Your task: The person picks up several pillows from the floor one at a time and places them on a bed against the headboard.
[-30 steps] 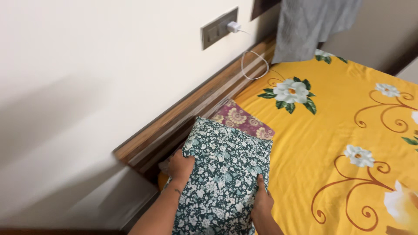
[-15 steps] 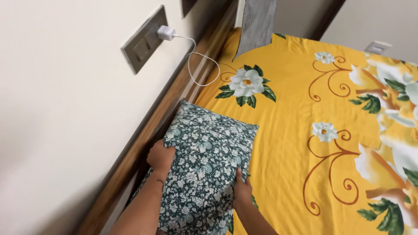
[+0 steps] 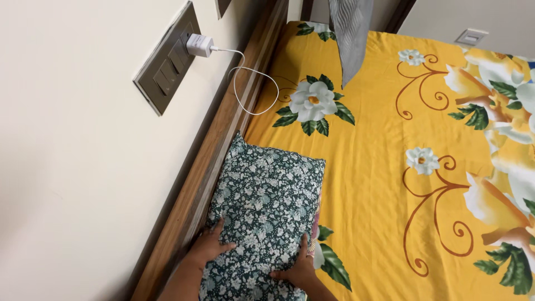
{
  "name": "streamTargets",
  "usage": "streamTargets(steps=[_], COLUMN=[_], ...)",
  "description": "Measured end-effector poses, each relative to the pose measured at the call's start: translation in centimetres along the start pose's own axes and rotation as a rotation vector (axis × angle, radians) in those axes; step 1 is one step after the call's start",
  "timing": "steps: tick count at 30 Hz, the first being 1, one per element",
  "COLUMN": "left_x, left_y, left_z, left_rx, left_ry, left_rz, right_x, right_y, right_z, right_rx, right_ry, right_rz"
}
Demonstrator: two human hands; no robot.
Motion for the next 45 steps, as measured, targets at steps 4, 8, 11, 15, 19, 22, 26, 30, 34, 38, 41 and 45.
streamTargets(steps=[4, 8, 11, 15, 19, 22, 26, 30, 34, 38, 41, 45], left_x=[2.1, 2.2, 2.0, 3.0, 3.0, 2.4, 1.7, 0.5, 4.4, 13.3, 20.1, 29.1], left_y=[0.5, 0.1, -1.3, -4.0, -4.3, -4.4, -5.1, -7.7, -11.7, -15.7, -18.9, -23.2], left_z=[1.9, 4.7, 6.3, 7.3, 7.2, 7.4, 7.2, 7.3, 8.1, 10.2, 11.6, 14.2], left_rx=[-0.093, -0.132, -0.118, 0.034, 0.096, 0.118, 0.147, 0.375, 0.523, 0.409, 0.459, 0.703], left_ry=[0.118, 0.042, 0.097, 0.161, 0.178, 0.164, 0.169, 0.066, -0.053, -0.225, -0.443, -0.763], left_rz=[0.01, -0.059, -0.223, -0.334, -0.37, -0.398, -0.419, -0.451, -0.567, -0.557, -0.507, -0.564], right_x=[0.8, 2.5, 2.5, -0.6, -0.8, -0.4, 1.6, 4.8, 9.0, 14.7, 19.7, 27.3], right_y=[-0.8, -2.5, -2.9, -2.5, -0.8, 0.5, 1.4, 1.5, 4.9, 13.4, 19.8, 26.6], right_z=[-0.4, 1.1, 4.1, 7.8, 9.4, 8.5, 8.7, 10.5, 12.5, 15.3, 19.1, 25.1], right_rx=[0.066, 0.14, 0.084, 0.086, 0.009, -0.075, -0.158, -0.099, -0.004, 0.2, 0.402, 0.566], right_ry=[0.236, 0.355, 0.168, 0.198, 0.447, 0.482, 0.489, 0.498, 0.441, 0.308, 0.201, 0.09], right_rz=[-0.132, -0.128, 0.104, 0.78, 0.906, 0.962, 0.834, 0.78, 0.942, 0.913, 0.911, 0.881])
Point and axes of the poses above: each hand's wrist, its own z-axis away from the middle knuckle, its own y-axis out of the back of the hand, x = y × z, the point moved 2 cm from there along -z, towards the middle knuckle, and after that the axes turned 12 degrees about z, right-handed, at the moved point
